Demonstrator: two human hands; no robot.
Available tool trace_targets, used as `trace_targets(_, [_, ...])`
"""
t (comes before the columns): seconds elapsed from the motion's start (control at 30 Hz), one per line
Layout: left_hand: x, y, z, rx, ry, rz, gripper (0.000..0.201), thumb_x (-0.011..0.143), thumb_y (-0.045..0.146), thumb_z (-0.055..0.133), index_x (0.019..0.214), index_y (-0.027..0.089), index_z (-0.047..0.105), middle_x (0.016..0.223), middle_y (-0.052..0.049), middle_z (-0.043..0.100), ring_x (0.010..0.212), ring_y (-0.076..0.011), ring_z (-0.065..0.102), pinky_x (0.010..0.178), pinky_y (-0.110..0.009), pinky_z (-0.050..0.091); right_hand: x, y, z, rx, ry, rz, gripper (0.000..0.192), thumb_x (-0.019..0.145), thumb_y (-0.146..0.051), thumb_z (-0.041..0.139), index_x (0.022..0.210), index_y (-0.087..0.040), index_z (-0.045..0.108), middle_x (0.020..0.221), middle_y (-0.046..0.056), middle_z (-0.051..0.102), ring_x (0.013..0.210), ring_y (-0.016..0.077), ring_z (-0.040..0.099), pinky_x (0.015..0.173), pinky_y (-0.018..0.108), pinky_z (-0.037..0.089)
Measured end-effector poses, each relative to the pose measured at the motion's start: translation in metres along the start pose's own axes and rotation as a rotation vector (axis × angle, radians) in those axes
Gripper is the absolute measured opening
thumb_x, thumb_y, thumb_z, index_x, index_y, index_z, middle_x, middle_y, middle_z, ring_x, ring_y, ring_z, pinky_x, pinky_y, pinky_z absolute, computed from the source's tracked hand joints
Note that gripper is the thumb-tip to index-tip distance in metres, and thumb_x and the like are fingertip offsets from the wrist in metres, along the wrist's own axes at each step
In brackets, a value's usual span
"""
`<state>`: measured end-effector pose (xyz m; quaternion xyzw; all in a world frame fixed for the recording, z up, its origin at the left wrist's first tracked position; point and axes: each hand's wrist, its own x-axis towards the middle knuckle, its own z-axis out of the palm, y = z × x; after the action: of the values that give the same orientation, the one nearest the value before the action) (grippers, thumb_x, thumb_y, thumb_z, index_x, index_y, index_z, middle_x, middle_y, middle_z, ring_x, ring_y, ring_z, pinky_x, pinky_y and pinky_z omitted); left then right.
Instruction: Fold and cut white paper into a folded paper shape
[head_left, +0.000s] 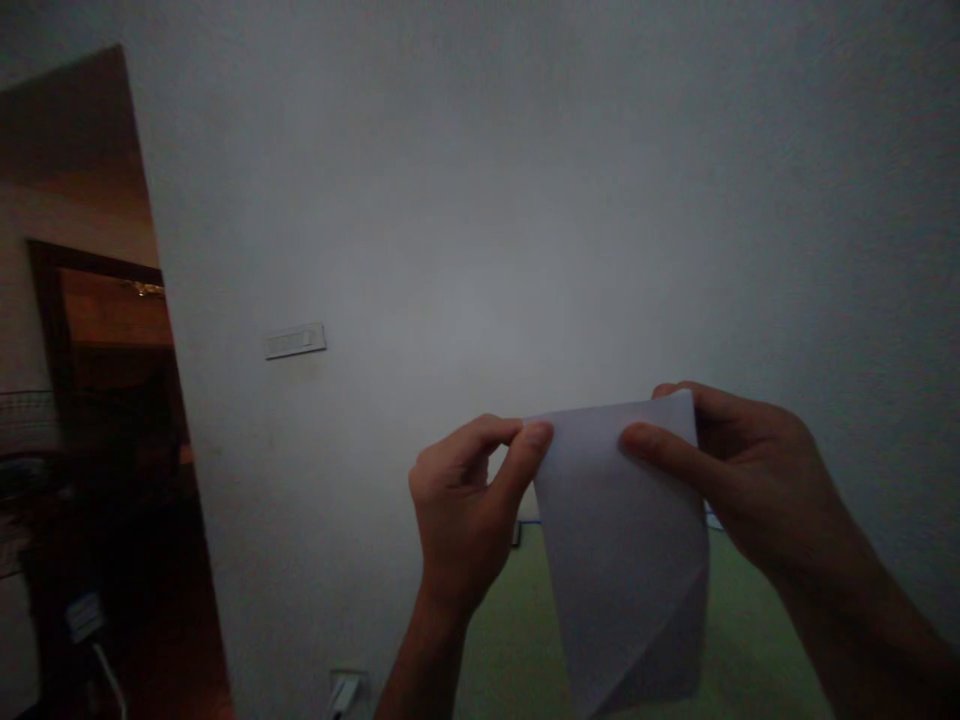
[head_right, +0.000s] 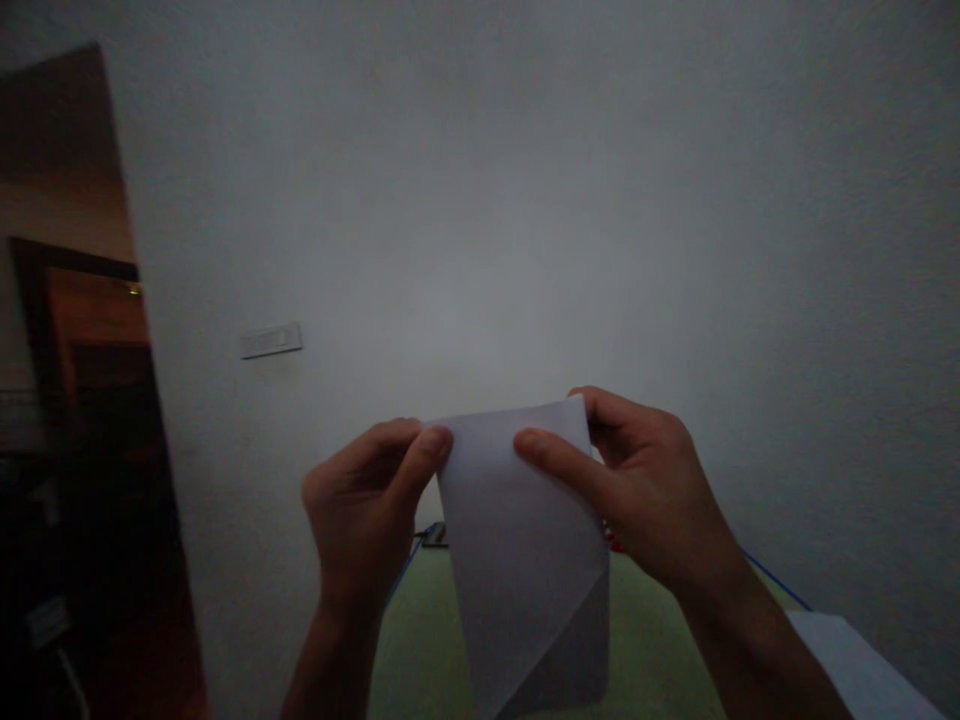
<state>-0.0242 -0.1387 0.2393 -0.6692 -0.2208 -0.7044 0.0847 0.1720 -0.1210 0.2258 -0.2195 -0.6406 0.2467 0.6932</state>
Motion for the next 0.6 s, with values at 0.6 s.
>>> trace_targets(0.6, [-0.0008,-0.0026,-0.0014,0.004,-0.013,0.014,0.015,0.088,0.029,0.074,0.076,0.021,0.074,0.068,0.002,0.071,0.06,-0.0112,0.064,0.057,-0.022,0.052,0.0018,0.0025,-0.0018,0.02,-0.027,-0.029,0.029,0.076,-0.043,0.084,0.074,-0.021,0.066,0.061,-0.002,0.059,0.049,0.0113,0.055,0.038,0.019,0.043])
